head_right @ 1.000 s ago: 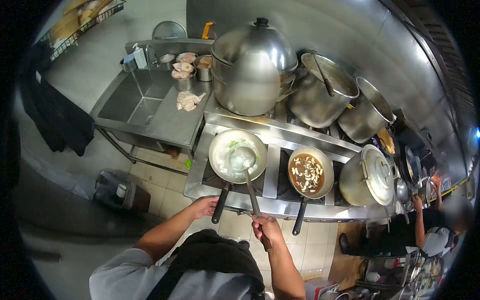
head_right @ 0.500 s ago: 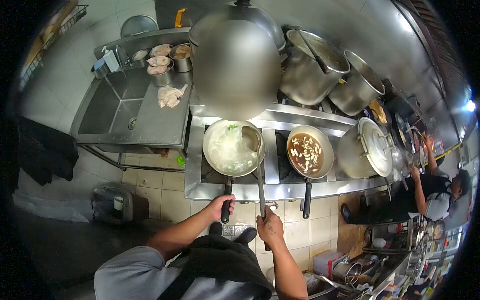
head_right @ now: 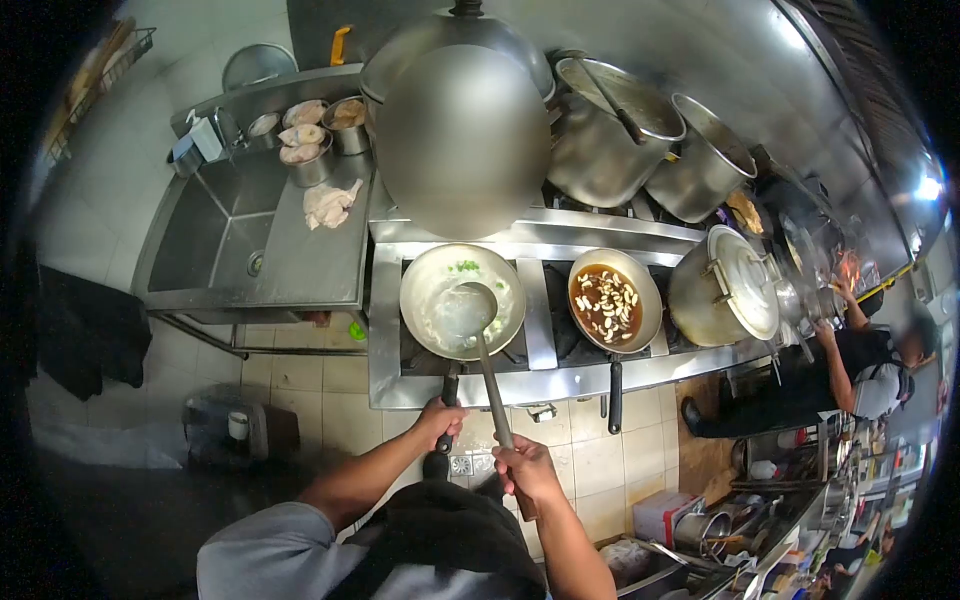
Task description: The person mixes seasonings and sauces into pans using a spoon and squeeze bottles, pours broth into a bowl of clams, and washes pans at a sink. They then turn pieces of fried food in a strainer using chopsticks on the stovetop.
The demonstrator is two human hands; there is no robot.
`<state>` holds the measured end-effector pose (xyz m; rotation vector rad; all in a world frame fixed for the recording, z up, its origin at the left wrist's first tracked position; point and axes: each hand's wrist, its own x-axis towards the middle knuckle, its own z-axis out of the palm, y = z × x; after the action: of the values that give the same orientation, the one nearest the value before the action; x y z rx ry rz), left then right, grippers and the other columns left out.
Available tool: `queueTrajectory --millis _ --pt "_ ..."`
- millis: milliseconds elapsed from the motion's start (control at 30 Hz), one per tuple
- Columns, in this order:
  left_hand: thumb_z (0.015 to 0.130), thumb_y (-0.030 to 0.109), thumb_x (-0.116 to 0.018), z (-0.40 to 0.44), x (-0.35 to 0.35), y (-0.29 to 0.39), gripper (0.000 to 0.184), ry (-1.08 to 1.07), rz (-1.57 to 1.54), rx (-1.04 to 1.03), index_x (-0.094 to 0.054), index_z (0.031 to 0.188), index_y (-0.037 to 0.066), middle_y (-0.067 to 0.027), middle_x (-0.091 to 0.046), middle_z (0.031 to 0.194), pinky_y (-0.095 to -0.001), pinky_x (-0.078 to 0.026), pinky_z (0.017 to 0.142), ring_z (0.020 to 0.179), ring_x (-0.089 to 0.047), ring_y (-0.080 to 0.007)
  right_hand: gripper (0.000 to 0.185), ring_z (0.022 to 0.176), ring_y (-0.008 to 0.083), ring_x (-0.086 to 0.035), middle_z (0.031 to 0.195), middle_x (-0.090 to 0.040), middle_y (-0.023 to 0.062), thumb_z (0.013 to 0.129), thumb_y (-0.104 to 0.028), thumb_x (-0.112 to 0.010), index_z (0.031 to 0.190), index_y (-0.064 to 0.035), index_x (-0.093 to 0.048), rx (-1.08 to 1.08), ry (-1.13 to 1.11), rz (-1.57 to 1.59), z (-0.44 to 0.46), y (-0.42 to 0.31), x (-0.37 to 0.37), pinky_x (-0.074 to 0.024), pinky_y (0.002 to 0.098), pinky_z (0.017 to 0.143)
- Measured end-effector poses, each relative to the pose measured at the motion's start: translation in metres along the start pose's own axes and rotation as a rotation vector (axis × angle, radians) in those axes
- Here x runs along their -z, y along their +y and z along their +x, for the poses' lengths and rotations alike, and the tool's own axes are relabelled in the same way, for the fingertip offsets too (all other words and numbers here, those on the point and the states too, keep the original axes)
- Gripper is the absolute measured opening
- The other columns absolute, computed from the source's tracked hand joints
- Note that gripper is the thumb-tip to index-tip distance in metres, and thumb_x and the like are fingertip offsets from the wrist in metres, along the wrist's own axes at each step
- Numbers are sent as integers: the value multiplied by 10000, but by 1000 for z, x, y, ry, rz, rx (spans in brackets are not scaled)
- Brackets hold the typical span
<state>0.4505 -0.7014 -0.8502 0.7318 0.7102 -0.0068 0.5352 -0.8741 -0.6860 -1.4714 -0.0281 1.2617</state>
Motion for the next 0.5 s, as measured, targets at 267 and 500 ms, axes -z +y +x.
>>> queueTrajectory --millis 267,500 --pt "763 25 -622 -28 20 16 212 -8 154 5 -427 821 84 18 -415 521 -289 -373 359 374 -406 -93 92 376 87 -446 591 -522 31 849 -71 -596 912 -10 -569 96 147 -394 -23 1 13 -358 240 353" --pt "801 24 -613 -68 12 42 247 -137 311 56 -398 899 97 21 -399 549 -308 -401 398 387 -417 -92 307 647 412 -618 694 -619 228 837 -163 -594 1093 -7 -526 422 393 -928 -78 3 40 -505 458 632"
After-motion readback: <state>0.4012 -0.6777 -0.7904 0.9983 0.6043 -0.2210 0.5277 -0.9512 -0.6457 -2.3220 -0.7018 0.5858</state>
